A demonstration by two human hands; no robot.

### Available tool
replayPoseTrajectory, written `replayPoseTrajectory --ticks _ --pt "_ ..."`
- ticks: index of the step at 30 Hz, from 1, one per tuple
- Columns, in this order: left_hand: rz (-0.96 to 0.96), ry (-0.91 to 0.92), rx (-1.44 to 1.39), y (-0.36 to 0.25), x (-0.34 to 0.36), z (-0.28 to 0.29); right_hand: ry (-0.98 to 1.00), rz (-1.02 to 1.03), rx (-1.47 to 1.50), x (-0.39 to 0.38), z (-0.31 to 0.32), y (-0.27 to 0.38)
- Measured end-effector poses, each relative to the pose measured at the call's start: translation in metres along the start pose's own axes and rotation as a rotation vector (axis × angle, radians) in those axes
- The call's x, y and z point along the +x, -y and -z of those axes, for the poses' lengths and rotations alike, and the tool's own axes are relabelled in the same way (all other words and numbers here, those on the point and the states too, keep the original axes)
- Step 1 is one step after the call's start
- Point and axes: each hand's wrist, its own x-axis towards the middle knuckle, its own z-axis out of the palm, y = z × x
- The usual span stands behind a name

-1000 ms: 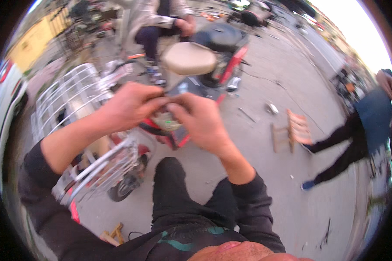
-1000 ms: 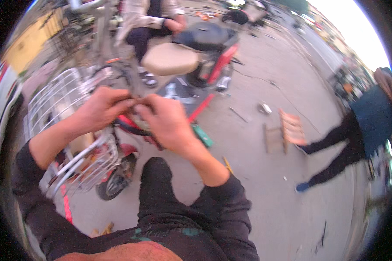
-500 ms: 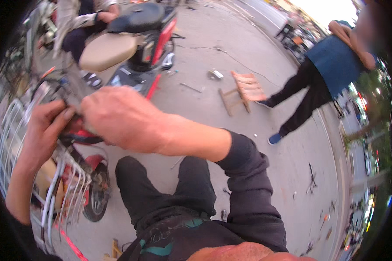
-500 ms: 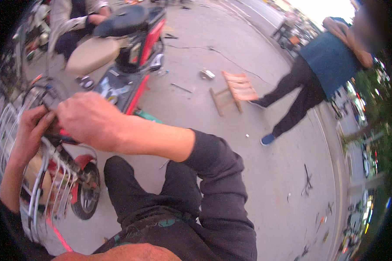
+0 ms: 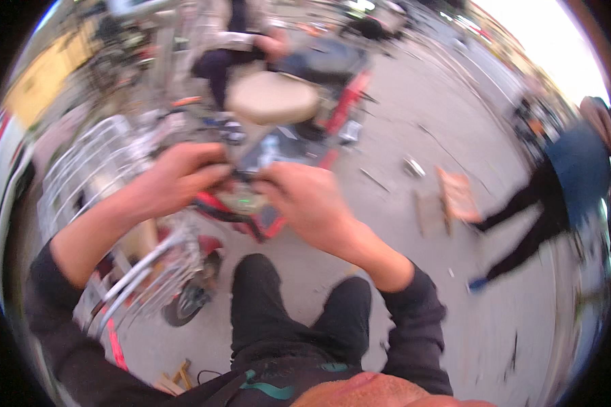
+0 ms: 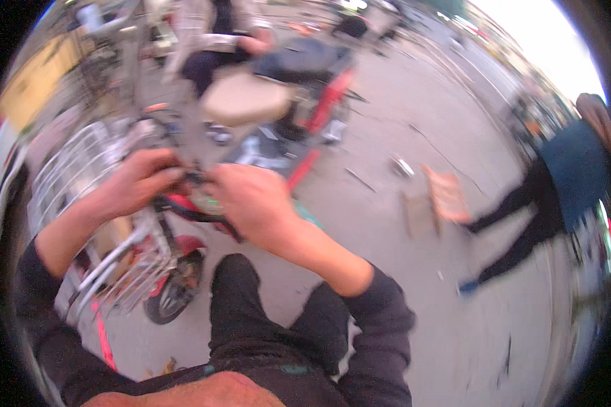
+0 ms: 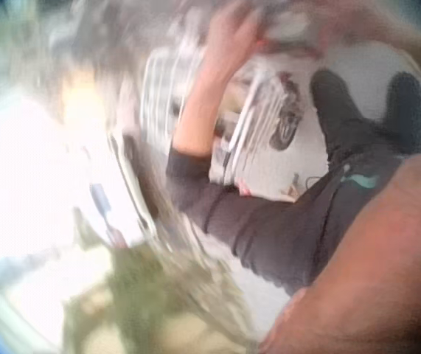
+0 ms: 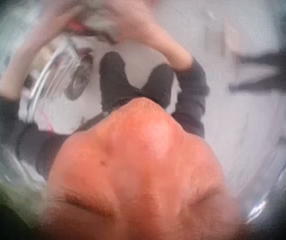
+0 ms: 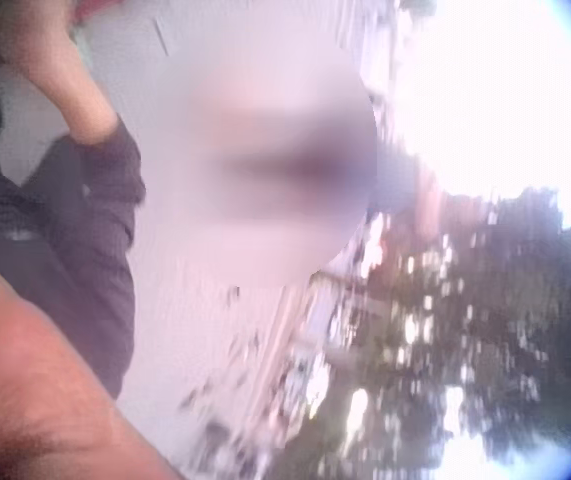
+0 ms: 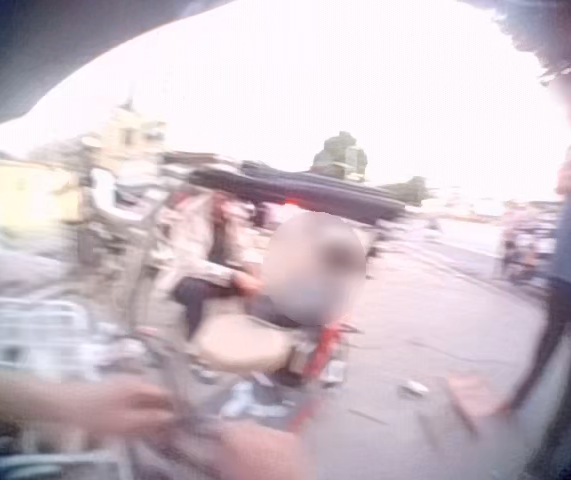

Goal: The person repairs wiring on a red electric scooter. They strip and twist wires, wrap connections with electrical tape, and route the wires along the handlebars. The person also briefly handles a small black component near the handlebar controls.

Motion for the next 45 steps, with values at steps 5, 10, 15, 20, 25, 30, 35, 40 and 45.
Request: replayPoseTrajectory --ticks 5,10,15,20,25,30,35,40,45 --pt "0.019 0.012 -0.239 0.009 0.005 -0.001 0.112 -0.227 0.286 -0.003 0.011 0.015" --pt "0.081 0.007 -0.241 -0.004 -0.002 -0.001 0.103 -0.420 0.612 -0.002 0.001 0.009" --pt "-0.071 -0.006 -0.208 0.010 -0.002 -0.004 0.088 -0.478 0.865 0.012 -0.003 0.015" --pt "-0.052 -0.062 -0.163 0.008 -0.003 -0.009 -0.043 -0.431 0.574 0.005 -0.017 0.013" --pt "-0.082 -0.065 -0.197 0.006 -0.002 -0.009 -0.057 -0.432 0.647 0.004 -0.014 0.018" --pt "-0.052 -0.115 -0.098 0.001 -0.012 -0.001 -0.025 -0.438 0.788 0.010 -0.018 0.025" --pt "-0.312 -0.106 -0.047 0.007 0.006 -0.011 -0.112 -0.429 0.630 0.007 -0.016 0.030" --pt "-0.322 -0.167 0.067 0.007 0.032 -0.021 -0.298 -0.432 0.758 -0.003 -0.029 -0.016" --pt "-0.343 -0.297 0.269 0.005 0.017 -0.030 -0.331 -0.377 0.428 -0.014 -0.038 0.022"
